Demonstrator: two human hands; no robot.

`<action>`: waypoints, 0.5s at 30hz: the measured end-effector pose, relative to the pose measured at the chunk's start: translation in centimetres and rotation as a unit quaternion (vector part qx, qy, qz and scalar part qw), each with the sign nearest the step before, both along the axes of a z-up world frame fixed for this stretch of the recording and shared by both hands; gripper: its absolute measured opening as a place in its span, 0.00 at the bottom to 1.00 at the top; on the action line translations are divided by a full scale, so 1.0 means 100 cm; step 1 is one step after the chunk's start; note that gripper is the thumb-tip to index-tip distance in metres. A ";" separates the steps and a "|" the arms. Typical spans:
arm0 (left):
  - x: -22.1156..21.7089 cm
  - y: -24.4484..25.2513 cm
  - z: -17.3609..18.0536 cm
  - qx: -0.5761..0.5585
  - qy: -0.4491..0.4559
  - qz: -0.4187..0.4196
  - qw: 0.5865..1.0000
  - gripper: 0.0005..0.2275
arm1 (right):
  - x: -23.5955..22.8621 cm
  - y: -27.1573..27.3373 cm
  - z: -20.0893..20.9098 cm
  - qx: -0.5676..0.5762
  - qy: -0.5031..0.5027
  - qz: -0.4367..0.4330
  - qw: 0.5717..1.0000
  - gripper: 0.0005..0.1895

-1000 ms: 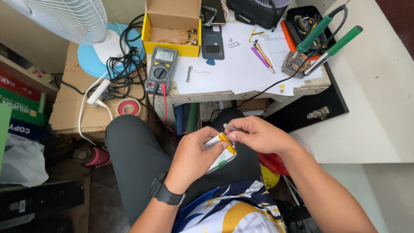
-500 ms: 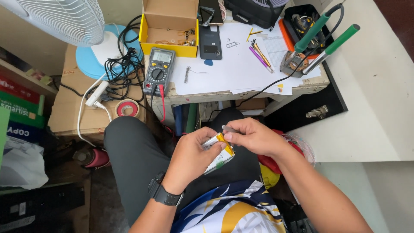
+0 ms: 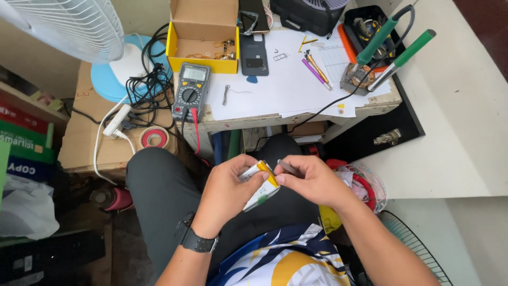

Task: The person holds a lithium-ion battery and uses a soldering iron to apply heat to the battery terminals. They use tweezers to hold a small wire or component while soldering.

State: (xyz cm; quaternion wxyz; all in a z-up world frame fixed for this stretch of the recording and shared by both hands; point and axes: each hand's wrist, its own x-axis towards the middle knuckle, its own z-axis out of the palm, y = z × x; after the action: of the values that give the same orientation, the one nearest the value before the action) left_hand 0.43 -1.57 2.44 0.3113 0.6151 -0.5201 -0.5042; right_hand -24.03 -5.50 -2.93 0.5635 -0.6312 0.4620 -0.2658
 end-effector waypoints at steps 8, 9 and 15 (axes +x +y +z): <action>0.008 -0.048 0.016 -0.093 -0.074 -0.067 0.991 0.14 | 0.008 -0.024 -0.018 -0.020 -0.064 -0.082 0.994 0.02; 0.011 -0.058 0.018 -0.112 -0.102 -0.092 0.984 0.15 | 0.010 -0.030 -0.020 -0.021 -0.074 -0.106 0.991 0.03; 0.000 -0.146 0.010 -0.141 -0.188 -0.122 0.964 0.14 | 0.034 -0.087 -0.057 -0.035 -0.131 -0.229 0.964 0.07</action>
State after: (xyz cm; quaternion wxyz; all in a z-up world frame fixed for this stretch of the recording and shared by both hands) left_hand 0.45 -16.13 3.46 0.2276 0.5811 -0.7058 -0.3353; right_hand -20.61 -14.17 -8.67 0.5211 -0.4874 0.5066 -0.4840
